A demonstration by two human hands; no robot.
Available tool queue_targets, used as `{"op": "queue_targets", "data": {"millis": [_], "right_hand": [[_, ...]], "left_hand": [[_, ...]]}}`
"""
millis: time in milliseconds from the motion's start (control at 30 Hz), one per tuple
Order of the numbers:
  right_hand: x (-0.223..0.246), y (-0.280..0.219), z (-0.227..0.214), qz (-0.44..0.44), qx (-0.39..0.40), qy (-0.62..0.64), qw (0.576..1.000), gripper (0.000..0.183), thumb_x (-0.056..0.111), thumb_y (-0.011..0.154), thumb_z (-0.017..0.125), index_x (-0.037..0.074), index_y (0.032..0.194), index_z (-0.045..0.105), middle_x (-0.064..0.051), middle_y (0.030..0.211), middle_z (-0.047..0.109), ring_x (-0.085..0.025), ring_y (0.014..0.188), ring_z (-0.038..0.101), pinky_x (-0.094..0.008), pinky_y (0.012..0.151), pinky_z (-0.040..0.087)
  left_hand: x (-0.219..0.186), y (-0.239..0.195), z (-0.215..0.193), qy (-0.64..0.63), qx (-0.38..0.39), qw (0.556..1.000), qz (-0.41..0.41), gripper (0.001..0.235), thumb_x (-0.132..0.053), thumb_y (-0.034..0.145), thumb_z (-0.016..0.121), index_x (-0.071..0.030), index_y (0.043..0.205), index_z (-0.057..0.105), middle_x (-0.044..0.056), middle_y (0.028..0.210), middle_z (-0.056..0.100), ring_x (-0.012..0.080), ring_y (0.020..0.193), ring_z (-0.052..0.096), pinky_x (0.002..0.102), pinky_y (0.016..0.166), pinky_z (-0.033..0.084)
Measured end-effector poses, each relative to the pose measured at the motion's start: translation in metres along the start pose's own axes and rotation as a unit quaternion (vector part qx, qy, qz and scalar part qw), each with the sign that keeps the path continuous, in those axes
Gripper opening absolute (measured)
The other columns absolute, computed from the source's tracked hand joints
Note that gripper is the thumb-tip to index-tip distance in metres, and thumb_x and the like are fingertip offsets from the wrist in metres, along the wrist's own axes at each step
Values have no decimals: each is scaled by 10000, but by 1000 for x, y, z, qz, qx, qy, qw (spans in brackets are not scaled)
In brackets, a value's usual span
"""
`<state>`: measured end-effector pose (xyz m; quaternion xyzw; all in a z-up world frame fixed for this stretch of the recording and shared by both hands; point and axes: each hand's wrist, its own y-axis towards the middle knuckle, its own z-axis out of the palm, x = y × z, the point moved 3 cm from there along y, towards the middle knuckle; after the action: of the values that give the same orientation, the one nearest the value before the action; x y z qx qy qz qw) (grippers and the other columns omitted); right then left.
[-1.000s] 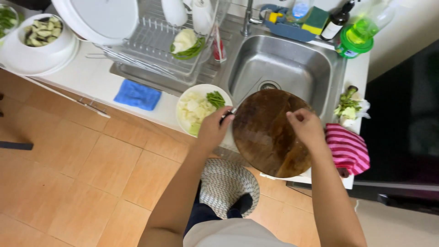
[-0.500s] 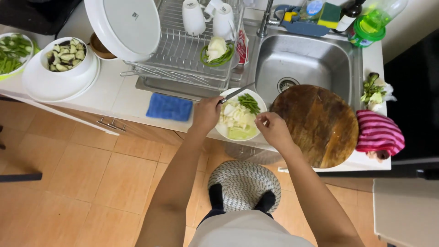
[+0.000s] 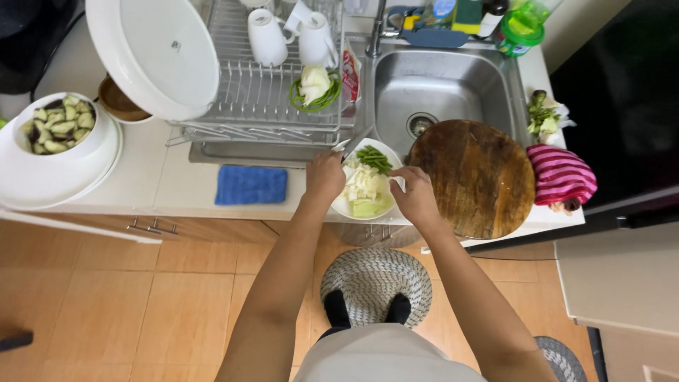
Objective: The person washes a wooden cutting board in the sink and places it on the counter. They then open a refrigerator, retrieve a red onion and a piece of ginger, and place them on the counter next to a bowl of chopped vegetables.
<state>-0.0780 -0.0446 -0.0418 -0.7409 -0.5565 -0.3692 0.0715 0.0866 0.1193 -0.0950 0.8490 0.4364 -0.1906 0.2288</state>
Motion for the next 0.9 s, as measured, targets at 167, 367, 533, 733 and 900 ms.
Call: {"op": "queue_targets", "data": {"millis": [167, 367, 533, 733, 900], "right_hand": [[-30, -16, -39, 99, -44, 9, 994, 188, 146, 912, 720, 80, 1082, 764, -168, 1170, 685, -320, 956, 670, -403, 837, 546], [-97, -49, -81, 170, -131, -13, 977, 179, 138, 942, 715, 61, 1092, 775, -175, 1072, 696, -255, 907, 687, -359, 826, 550], [-140, -84, -110, 262, -177, -35, 948, 192, 139, 962, 705, 48, 1119, 767, -167, 1000, 709, -234, 885, 676, -353, 811, 533], [-218, -130, -113, 287, -283, -31, 915, 261, 104, 918, 727, 12, 1162, 731, -119, 980, 658, -218, 808, 620, -334, 742, 524], [-313, -173, -49, 465, -284, 412, 730, 390, 234, 1068, 721, -77, 1256, 578, -214, 1020, 572, -323, 759, 480, -436, 662, 461]], "left_hand": [[-10, 5, -10, -47, -8, 999, 21, 339, -74, 905, 569, -89, 1198, 738, 143, 1211, 705, 366, 1144, 633, 546, 950, 480], [-38, 13, -22, -38, 0, 999, -4, 253, -153, 940, 593, -86, 1126, 751, 145, 1124, 731, 347, 1066, 667, 541, 918, 493], [-94, 5, -3, -45, 14, 998, 50, 222, -149, 1009, 612, -99, 1179, 745, 124, 1141, 748, 264, 981, 723, 444, 921, 566], [-189, -87, 75, -424, 253, 865, 86, 332, -197, 1032, 652, -87, 1343, 608, 122, 1276, 674, 209, 1098, 680, 357, 925, 583], [-207, -86, 91, -377, 147, 907, 117, 309, -137, 976, 655, -29, 1265, 641, 190, 1317, 613, 335, 1110, 655, 399, 909, 589]]}}
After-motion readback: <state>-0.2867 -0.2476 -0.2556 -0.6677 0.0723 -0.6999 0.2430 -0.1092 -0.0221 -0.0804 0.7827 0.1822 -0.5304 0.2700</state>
